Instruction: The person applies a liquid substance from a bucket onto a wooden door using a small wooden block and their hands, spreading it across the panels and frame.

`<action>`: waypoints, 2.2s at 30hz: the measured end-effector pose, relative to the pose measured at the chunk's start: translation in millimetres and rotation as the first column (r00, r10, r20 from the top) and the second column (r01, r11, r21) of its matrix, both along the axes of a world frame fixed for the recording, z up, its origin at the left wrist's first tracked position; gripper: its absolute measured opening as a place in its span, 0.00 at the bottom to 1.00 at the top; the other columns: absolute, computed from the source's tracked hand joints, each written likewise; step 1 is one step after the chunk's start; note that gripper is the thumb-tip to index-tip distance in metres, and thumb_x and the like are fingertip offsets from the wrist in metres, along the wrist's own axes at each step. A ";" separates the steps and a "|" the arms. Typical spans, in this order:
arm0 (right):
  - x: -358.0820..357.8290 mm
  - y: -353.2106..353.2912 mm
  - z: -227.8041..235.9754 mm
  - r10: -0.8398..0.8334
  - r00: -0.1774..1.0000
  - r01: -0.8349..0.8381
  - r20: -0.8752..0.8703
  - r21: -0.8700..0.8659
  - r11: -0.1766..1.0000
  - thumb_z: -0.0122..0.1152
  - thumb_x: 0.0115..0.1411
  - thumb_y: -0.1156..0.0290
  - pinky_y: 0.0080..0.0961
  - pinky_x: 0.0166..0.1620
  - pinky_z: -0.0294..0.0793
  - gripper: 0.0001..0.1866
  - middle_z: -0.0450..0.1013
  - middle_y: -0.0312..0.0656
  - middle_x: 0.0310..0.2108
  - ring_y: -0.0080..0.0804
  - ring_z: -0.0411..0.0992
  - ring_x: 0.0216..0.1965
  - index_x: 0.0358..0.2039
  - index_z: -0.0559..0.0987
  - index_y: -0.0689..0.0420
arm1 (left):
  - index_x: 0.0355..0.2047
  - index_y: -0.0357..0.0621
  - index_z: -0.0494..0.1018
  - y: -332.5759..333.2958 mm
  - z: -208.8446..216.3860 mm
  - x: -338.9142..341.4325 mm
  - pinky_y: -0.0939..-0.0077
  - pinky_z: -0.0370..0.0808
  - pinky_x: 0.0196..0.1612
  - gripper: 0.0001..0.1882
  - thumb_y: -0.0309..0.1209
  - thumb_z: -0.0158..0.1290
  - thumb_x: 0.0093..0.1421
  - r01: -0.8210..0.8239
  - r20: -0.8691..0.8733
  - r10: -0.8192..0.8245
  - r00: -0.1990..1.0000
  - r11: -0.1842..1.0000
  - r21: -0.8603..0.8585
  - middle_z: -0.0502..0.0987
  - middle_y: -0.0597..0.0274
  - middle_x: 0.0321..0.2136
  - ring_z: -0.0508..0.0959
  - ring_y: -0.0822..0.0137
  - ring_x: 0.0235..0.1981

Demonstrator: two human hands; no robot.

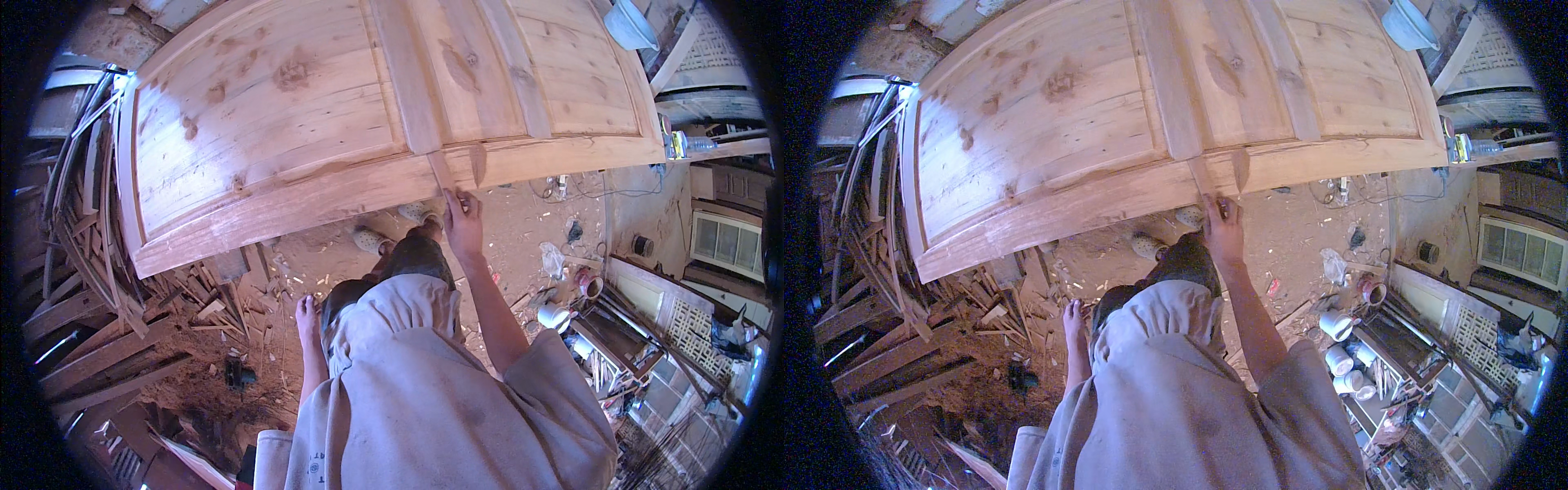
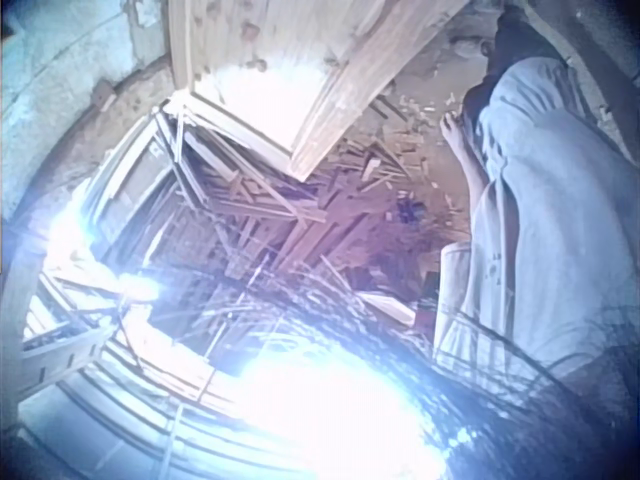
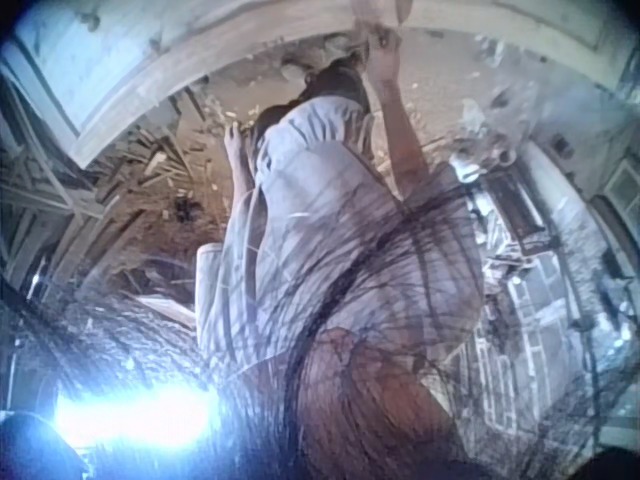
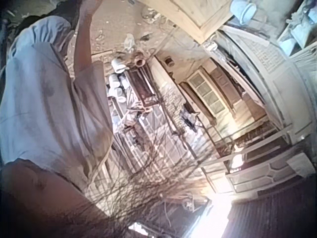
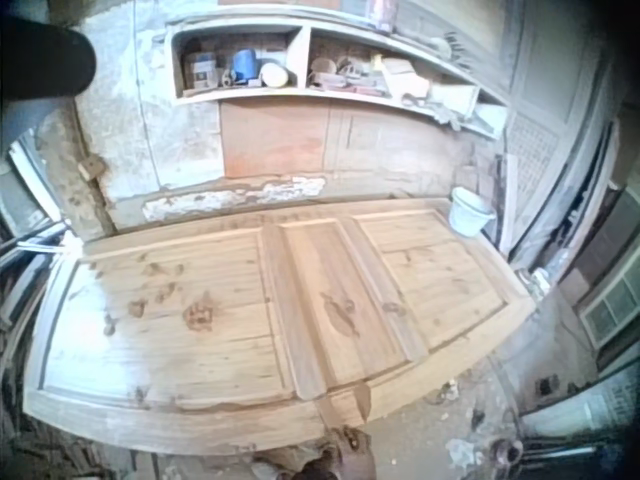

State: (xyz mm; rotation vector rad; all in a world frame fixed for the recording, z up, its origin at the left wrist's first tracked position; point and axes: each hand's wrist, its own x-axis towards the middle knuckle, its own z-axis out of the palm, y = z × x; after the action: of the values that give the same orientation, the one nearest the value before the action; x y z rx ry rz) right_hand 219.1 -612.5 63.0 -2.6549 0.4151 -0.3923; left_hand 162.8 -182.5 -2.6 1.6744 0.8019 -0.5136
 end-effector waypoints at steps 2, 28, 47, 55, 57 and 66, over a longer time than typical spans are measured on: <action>6.0 4.1 2.9 0.022 1.000 -0.023 -0.016 -0.051 0.998 0.56 0.51 0.78 0.39 0.44 0.70 0.24 0.65 0.50 0.41 0.46 0.65 0.41 0.51 0.71 0.50 | 0.43 0.38 0.68 4.0 -5.0 -3.0 0.80 0.71 0.32 0.17 0.39 0.46 0.62 0.006 -0.034 -0.006 0.999 1.000 0.004 0.73 0.63 0.34 0.74 0.72 0.31; 32.3 55.3 31.9 -0.270 0.949 0.201 -0.162 0.972 0.122 0.48 0.58 0.66 0.16 0.32 0.68 0.08 0.68 0.31 0.24 0.18 0.67 0.25 0.35 0.72 0.54 | 0.44 0.38 0.70 -10.8 -9.7 -20.8 0.79 0.72 0.33 0.19 0.41 0.46 0.62 -0.129 0.018 0.128 0.992 0.989 0.068 0.75 0.60 0.37 0.74 0.72 0.33; 70.9 53.9 37.5 0.775 0.525 -0.837 -0.352 -0.045 0.546 0.52 0.59 0.72 0.38 0.46 0.68 0.23 0.63 0.50 0.44 0.46 0.66 0.43 0.56 0.68 0.46 | 0.46 0.36 0.68 -44.2 -34.6 -169.5 0.81 0.72 0.29 0.20 0.41 0.44 0.63 -0.723 -0.030 0.723 0.690 0.690 0.025 0.74 0.57 0.36 0.77 0.69 0.33; 82.0 56.6 24.4 0.833 0.425 -0.871 -0.354 0.090 0.483 0.52 0.56 0.77 0.37 0.44 0.68 0.28 0.62 0.51 0.43 0.46 0.66 0.42 0.58 0.65 0.45 | 0.41 0.36 0.69 -133.5 -37.7 -221.7 0.83 0.68 0.22 0.16 0.38 0.47 0.62 -0.886 -0.066 0.883 0.464 0.464 -0.018 0.72 0.61 0.28 0.72 0.74 0.24; 84.1 61.1 23.4 0.853 0.423 -0.903 -0.306 -0.064 0.425 0.53 0.55 0.78 0.38 0.43 0.68 0.30 0.61 0.51 0.43 0.46 0.66 0.41 0.58 0.65 0.46 | 0.40 0.36 0.69 -156.5 -30.2 -210.1 0.83 0.68 0.22 0.16 0.38 0.47 0.62 -0.878 -0.063 0.876 0.477 0.479 0.016 0.72 0.60 0.28 0.73 0.73 0.25; 98.3 75.3 4.7 0.867 0.411 -0.911 -0.282 -0.082 0.405 0.56 0.53 0.76 0.41 0.45 0.67 0.32 0.58 0.52 0.46 0.53 0.63 0.43 0.59 0.64 0.43 | 0.41 0.30 0.71 -205.9 -4.1 -171.7 0.69 0.68 0.47 0.20 0.39 0.45 0.61 -0.666 0.009 0.697 0.717 0.682 0.302 0.75 0.44 0.37 0.75 0.59 0.39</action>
State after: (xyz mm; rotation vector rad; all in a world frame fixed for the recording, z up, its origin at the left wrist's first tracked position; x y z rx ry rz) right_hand 317.4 -537.2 67.8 -2.6515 -1.1072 0.2089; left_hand -8.9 -388.4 -6.7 1.4528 1.5593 0.0564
